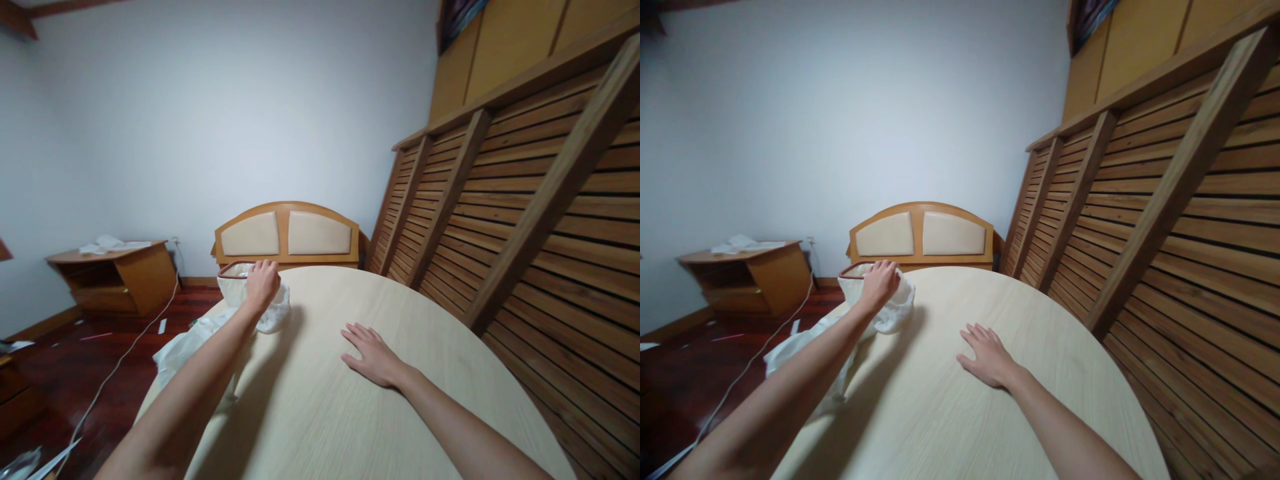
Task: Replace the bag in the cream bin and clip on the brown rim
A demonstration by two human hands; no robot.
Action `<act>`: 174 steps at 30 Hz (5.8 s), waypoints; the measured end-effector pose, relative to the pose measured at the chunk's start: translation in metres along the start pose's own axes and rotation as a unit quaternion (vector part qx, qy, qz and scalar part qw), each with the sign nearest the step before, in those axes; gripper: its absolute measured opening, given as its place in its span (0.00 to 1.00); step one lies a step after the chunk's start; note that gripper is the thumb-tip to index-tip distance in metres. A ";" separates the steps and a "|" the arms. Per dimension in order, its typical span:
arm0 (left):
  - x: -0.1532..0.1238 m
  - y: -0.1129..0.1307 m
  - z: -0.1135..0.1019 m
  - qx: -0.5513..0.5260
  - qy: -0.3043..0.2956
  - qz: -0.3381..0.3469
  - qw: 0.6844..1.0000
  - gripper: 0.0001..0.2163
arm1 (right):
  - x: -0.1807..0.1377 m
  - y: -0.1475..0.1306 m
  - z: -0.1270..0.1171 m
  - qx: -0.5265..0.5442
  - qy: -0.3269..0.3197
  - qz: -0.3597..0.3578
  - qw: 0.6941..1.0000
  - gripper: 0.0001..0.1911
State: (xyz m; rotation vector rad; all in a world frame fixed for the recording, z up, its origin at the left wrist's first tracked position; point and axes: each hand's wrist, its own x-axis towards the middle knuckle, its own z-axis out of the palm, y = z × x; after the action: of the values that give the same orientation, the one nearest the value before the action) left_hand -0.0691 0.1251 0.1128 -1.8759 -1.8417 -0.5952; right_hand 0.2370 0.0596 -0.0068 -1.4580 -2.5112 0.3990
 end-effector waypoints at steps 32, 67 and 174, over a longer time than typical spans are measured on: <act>-0.045 0.067 -0.002 -0.085 0.025 0.093 0.992 0.16 | -0.003 0.000 -0.007 -0.006 0.000 -0.012 1.000 0.39; -0.073 0.078 -0.090 -0.428 -0.168 0.286 0.841 0.25 | -0.016 0.002 -0.037 0.440 0.188 -0.184 0.859 0.62; -0.070 0.066 -0.090 -0.398 -0.167 0.396 0.811 0.11 | -0.040 -0.029 -0.062 0.145 0.385 -0.296 0.862 0.10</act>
State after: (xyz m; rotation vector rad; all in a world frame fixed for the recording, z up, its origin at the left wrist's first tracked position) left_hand -0.0040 0.0153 0.1435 -3.1874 -0.7565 -0.8126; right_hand 0.2526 0.0192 0.0596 -0.5049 -1.9601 0.0449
